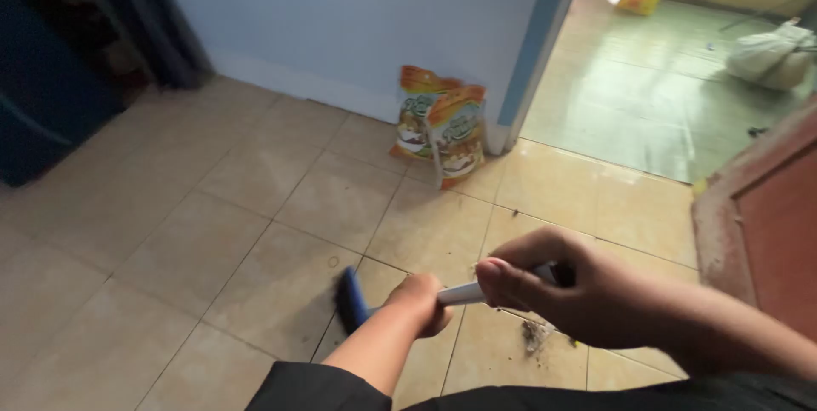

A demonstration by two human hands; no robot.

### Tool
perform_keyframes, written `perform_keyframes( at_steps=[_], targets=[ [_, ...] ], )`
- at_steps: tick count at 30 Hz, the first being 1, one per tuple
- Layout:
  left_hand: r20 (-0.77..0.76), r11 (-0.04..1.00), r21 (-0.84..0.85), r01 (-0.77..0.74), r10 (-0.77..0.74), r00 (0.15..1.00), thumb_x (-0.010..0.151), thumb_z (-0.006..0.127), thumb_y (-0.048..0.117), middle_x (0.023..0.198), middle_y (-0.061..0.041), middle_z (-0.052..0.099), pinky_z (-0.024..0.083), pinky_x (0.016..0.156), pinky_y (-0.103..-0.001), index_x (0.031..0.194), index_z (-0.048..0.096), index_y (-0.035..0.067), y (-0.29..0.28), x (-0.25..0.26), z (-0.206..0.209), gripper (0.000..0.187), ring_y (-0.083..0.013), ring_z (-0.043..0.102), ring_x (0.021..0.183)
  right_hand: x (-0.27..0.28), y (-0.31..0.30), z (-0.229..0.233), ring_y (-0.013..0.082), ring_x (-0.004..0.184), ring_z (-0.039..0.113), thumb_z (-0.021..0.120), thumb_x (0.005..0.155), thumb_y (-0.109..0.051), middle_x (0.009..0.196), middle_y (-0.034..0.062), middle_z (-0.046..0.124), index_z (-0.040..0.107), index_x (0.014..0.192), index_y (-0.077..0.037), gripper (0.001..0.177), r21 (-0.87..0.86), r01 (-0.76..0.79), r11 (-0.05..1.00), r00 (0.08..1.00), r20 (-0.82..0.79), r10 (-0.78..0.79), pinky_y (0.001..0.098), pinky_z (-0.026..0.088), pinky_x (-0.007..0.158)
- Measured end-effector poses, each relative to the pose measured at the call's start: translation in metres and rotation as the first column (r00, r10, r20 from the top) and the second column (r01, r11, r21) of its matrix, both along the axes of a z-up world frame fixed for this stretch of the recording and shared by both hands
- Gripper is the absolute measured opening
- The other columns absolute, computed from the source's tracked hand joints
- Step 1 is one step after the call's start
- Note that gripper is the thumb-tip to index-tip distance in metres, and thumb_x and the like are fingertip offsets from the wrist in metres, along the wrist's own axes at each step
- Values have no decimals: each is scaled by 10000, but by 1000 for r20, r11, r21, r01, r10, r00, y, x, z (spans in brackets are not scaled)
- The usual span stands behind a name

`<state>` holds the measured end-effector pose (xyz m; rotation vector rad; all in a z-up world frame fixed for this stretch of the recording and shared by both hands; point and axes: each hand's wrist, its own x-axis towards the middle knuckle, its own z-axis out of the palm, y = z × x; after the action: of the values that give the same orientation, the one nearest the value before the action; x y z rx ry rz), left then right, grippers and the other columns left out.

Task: The person sweeps debris from the floor in one room into another area, then picks up a plastic bag and places a long pole inside it.

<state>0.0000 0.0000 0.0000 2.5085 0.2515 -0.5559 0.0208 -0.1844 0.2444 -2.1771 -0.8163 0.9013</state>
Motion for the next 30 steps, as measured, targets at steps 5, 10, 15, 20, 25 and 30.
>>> perform_keyframes(
  at_steps=[5, 10, 15, 20, 25, 30],
  targets=[
    [116, 996, -59, 67, -60, 991, 791, 708, 304, 999, -215, 729, 582, 879, -447, 907, 770, 105, 0, 13, 58, 238, -371, 710, 995, -1, 12, 41, 140, 488, 437, 613, 979, -448, 542, 21, 544, 765, 882, -134, 361, -189, -3, 982, 996, 88, 20, 329, 396, 470],
    [130, 995, 75, 58, -68, 989, 795, 751, 323, 1027, -210, 726, 570, 886, -447, 915, 762, 94, 56, 28, 52, 259, -364, 708, 1004, 33, 11, 6, 124, 717, 667, 564, 1057, -370, 786, 40, 748, 763, 933, -40, 405, 449, 46, 892, 998, -66, -19, 278, 607, 666],
    [-33, 977, 212, -16, 24, 999, 800, 748, 246, 1081, -219, 720, 577, 909, -446, 992, 754, 60, 119, 25, -47, 267, -369, 702, 1066, 8, 57, -87, 72, 729, 568, 574, 1025, -389, 784, -13, 630, 746, 927, -26, 413, 401, 369, 839, 892, -408, -197, 248, 493, 677],
    [-42, 987, 161, 8, -2, 999, 781, 758, 184, 1096, -226, 696, 547, 932, -439, 950, 711, 82, 97, 18, -92, 203, -375, 670, 1106, -14, 55, -84, 61, 703, 613, 631, 944, -450, 735, -27, 698, 794, 931, -62, 421, 235, 384, 893, 922, -155, -355, 236, 500, 641],
    [22, 994, -89, 57, -56, 998, 783, 713, 174, 1066, -223, 710, 565, 884, -438, 919, 724, 67, 11, 33, -9, 173, -377, 695, 1045, -7, 11, -24, 129, 667, 540, 616, 936, -445, 753, 54, 730, 826, 949, -113, 393, -46, 392, 919, 918, 85, -387, 325, 494, 581],
    [120, 978, -100, 181, -168, 978, 814, 756, 303, 1046, -205, 725, 566, 896, -446, 971, 766, 100, 10, 32, 77, 257, -373, 702, 1023, 11, -32, 15, 207, 744, 701, 585, 1068, -375, 834, 112, 727, 744, 989, -18, 398, 264, 152, 952, 986, 21, -164, 378, 599, 700]
  ],
)
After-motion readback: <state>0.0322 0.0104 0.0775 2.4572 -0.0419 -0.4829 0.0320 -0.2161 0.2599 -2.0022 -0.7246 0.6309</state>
